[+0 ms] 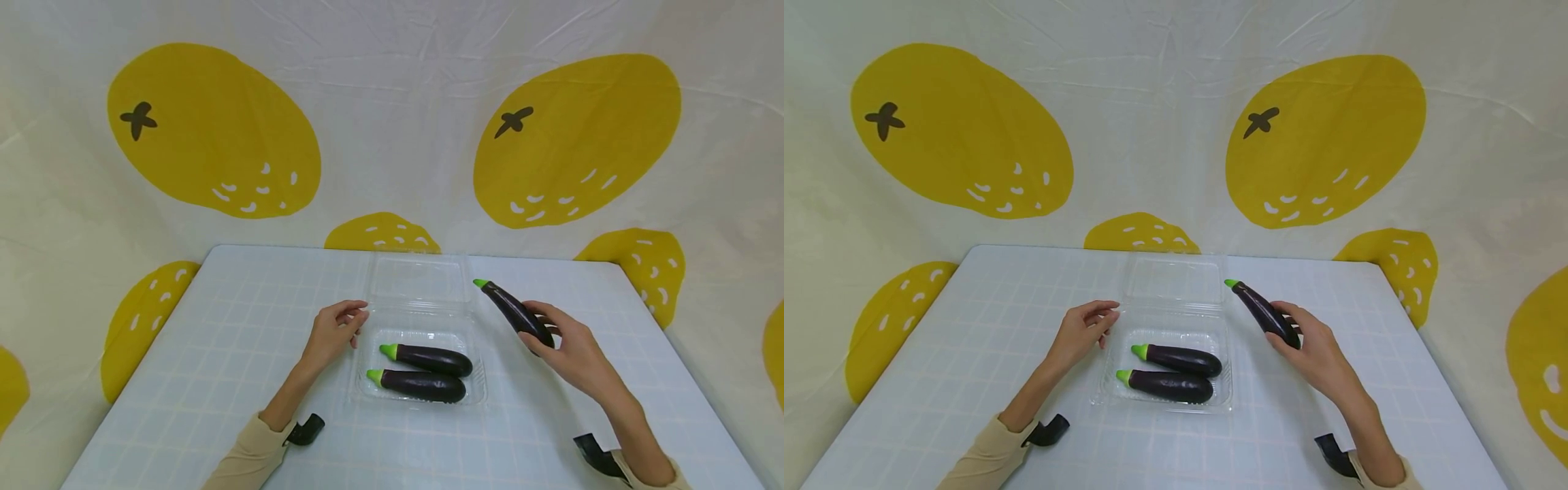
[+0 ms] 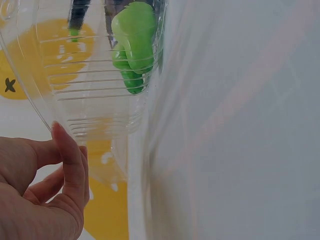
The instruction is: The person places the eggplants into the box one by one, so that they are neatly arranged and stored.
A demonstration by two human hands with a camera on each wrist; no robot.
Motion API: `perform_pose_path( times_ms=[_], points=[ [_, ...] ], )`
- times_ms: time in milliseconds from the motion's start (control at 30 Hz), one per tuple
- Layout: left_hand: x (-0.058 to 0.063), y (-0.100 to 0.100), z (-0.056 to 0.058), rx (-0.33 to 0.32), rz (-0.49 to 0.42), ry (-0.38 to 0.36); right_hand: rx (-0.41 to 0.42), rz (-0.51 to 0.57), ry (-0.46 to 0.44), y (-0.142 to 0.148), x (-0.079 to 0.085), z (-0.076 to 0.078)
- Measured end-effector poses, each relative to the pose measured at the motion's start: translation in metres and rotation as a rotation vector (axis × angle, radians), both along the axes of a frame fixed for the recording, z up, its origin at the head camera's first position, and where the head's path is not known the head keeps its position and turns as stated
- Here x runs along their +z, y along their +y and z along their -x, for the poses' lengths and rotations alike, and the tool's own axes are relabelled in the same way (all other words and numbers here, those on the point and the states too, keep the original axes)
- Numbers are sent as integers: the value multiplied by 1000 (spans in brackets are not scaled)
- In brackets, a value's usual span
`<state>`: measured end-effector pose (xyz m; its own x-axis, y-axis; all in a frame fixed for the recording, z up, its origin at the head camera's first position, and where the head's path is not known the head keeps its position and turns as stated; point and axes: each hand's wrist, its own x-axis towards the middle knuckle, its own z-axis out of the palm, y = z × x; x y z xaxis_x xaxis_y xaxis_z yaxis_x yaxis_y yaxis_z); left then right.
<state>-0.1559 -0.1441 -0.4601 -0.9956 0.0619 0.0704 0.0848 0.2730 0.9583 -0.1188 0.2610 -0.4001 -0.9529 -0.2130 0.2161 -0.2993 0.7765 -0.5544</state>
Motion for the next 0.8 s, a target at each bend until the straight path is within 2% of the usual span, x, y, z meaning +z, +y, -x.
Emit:
perform_pose_path(
  times_ms=[567, 800],
  points=[
    [-2, 0, 2, -2, 7, -9, 141, 35, 3, -36, -3, 9],
    [0, 3, 0, 30, 14, -23, 210, 61, 14, -49, -3, 12]
  ],
)
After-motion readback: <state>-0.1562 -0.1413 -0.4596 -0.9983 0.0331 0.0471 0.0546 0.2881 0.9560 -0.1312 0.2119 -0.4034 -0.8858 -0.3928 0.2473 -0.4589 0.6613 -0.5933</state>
